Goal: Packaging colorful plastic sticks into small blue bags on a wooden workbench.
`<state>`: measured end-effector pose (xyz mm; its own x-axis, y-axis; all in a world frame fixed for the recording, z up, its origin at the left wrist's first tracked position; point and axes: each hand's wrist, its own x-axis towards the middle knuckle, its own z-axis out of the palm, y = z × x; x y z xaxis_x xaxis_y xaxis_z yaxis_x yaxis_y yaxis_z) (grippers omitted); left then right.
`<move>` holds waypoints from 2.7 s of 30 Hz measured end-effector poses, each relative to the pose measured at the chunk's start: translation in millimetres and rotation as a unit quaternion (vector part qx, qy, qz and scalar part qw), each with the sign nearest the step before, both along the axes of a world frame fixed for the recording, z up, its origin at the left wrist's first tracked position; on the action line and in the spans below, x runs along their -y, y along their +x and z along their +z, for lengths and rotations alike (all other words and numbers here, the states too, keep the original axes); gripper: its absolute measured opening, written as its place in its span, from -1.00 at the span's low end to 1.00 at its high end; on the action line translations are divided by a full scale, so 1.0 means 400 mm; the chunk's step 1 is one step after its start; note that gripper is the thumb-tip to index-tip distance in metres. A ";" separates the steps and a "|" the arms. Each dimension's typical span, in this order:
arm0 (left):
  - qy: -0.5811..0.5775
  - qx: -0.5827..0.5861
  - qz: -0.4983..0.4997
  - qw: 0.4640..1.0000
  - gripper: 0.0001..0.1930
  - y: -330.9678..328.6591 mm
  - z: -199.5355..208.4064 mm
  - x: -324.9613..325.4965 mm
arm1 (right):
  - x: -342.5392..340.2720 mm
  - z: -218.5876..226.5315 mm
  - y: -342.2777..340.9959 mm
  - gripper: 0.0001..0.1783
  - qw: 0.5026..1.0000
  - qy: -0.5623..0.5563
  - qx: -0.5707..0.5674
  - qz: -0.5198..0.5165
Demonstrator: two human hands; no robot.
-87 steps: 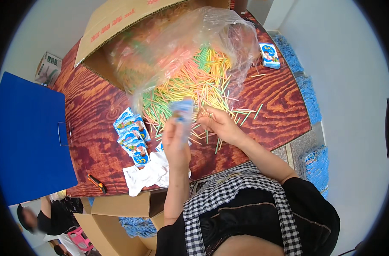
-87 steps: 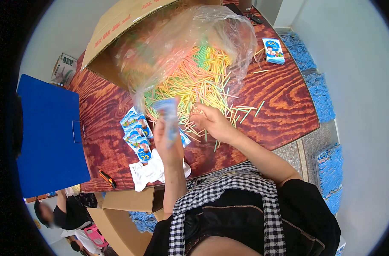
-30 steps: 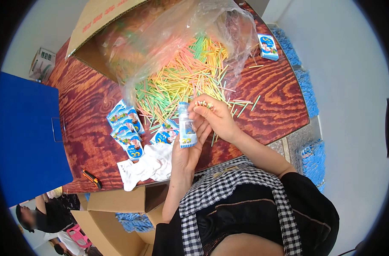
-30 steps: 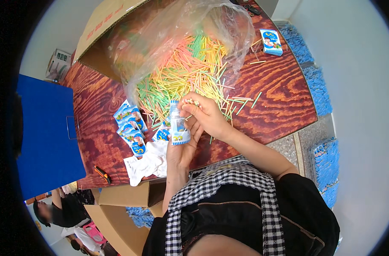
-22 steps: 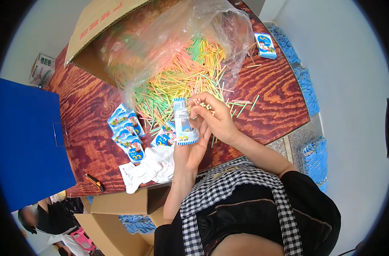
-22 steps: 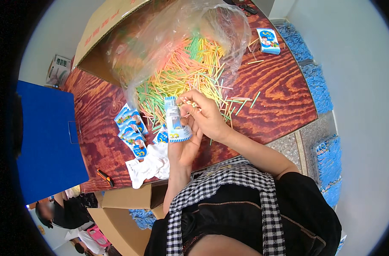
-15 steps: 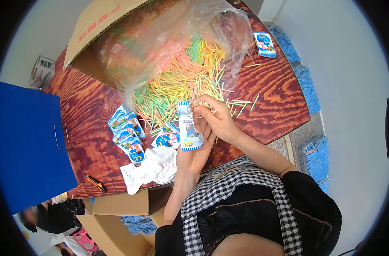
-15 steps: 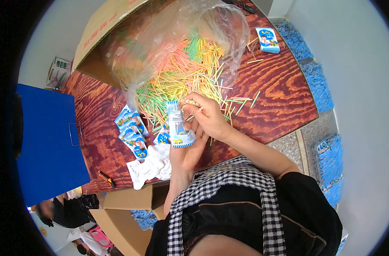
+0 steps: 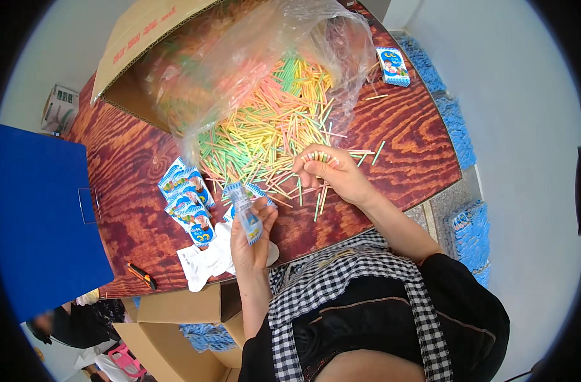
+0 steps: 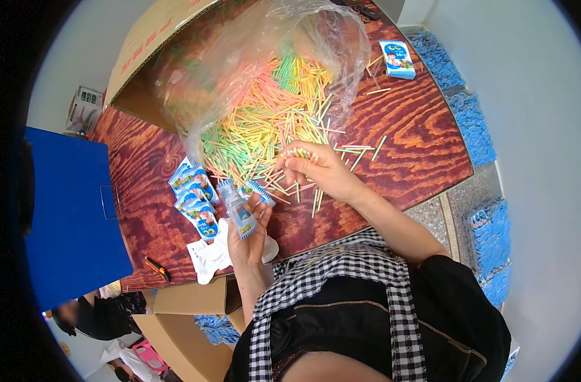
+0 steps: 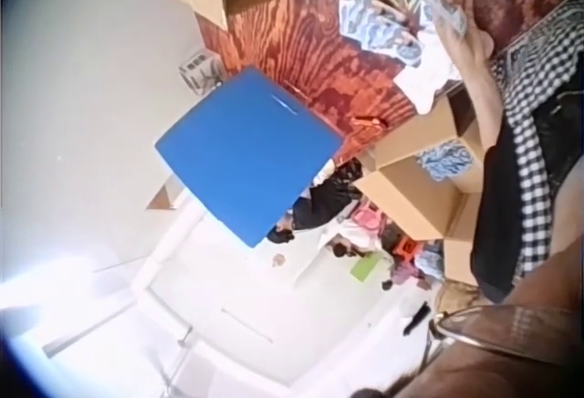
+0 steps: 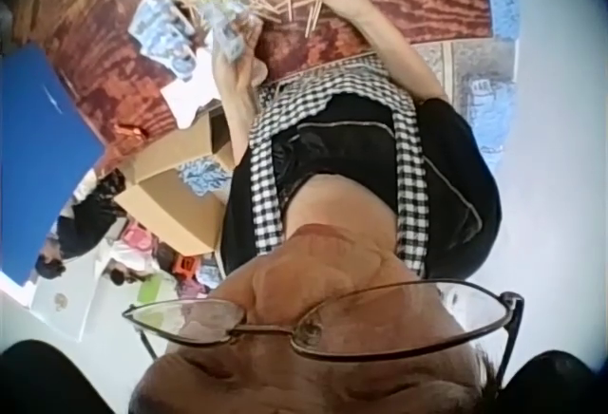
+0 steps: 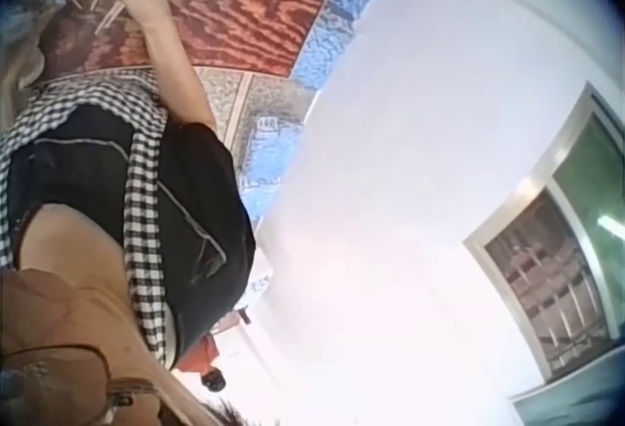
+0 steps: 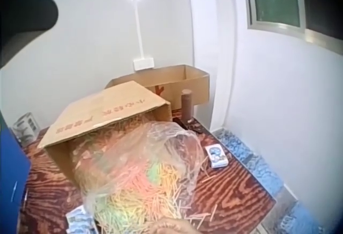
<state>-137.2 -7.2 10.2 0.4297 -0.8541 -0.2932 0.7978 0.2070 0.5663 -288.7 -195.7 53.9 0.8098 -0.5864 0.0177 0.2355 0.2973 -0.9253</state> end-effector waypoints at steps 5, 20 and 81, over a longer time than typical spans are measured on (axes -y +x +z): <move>0.020 0.019 0.030 0.999 -0.83 0.005 0.013 -0.004 | -0.003 0.013 -0.003 -0.79 0.999 -0.027 -0.019 0.008; 0.141 0.281 0.092 0.945 -0.88 0.002 0.030 0.018 | 0.007 0.003 -0.010 -0.77 0.998 -0.038 -0.034 0.045; 0.155 0.500 0.084 0.848 -0.94 -0.050 0.045 0.043 | -0.002 0.059 0.054 -0.83 0.995 -0.091 0.044 0.021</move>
<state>-157.3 -24.5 28.1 0.7032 -0.7053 0.0904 -0.1399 -0.0125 0.9901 -267.1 -195.1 77.3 0.8243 -0.5322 0.1929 0.3093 0.1381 -0.9409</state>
